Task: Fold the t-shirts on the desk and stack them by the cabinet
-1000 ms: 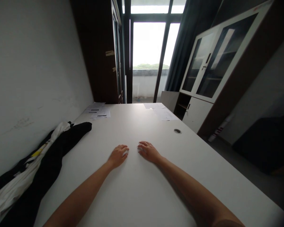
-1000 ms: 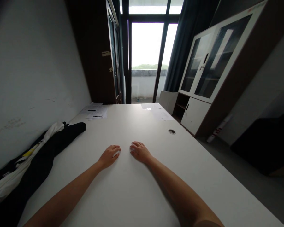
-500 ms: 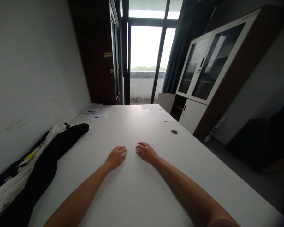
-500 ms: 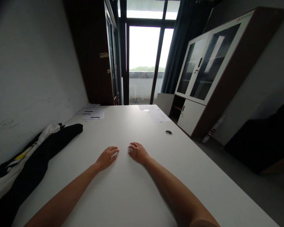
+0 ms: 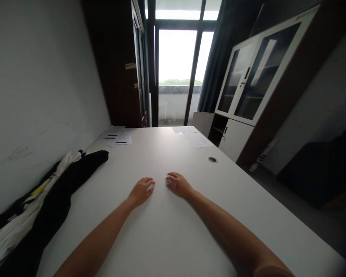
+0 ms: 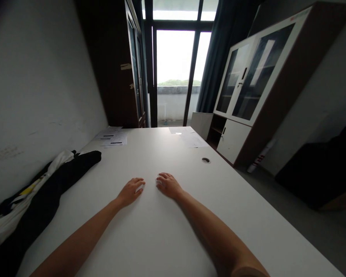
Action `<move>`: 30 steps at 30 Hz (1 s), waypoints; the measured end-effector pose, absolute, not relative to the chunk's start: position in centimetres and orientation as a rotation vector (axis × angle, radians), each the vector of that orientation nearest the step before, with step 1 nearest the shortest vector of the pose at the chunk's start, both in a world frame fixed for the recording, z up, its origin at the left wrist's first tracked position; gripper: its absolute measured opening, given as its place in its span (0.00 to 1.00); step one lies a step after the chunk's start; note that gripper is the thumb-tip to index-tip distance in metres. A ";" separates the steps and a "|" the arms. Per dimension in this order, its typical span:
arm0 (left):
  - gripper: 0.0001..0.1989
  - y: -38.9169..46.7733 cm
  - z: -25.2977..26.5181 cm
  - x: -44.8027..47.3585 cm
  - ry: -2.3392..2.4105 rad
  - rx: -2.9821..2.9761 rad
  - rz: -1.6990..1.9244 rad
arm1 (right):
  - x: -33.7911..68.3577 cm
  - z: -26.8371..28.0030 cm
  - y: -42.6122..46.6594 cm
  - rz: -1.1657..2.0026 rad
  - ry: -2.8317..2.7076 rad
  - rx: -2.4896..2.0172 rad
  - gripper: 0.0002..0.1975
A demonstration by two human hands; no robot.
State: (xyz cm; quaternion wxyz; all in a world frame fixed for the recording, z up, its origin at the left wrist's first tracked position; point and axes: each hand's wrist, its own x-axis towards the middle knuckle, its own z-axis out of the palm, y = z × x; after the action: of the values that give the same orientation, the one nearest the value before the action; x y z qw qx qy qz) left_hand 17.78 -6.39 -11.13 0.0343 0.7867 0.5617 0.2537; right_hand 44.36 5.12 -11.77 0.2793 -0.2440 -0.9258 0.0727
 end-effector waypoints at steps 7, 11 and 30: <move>0.16 -6.4 -11.0 17.9 1.715 2.414 0.794 | 44.4 -11.6 5.1 0.187 -2.485 -0.660 0.15; 0.16 -6.5 -11.0 18.0 1.716 2.406 0.810 | 44.5 -11.7 5.1 0.183 -2.485 -0.657 0.15; 0.16 -6.5 -11.1 17.9 1.721 2.408 0.811 | 44.5 -11.9 5.3 0.165 -2.488 -0.665 0.14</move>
State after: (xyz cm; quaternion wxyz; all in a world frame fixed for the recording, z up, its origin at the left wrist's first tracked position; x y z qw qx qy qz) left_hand 17.92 -6.47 -11.10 0.0365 0.7841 0.5605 0.2641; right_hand 44.48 5.27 -11.94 0.2770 -0.2475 -0.9264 0.0616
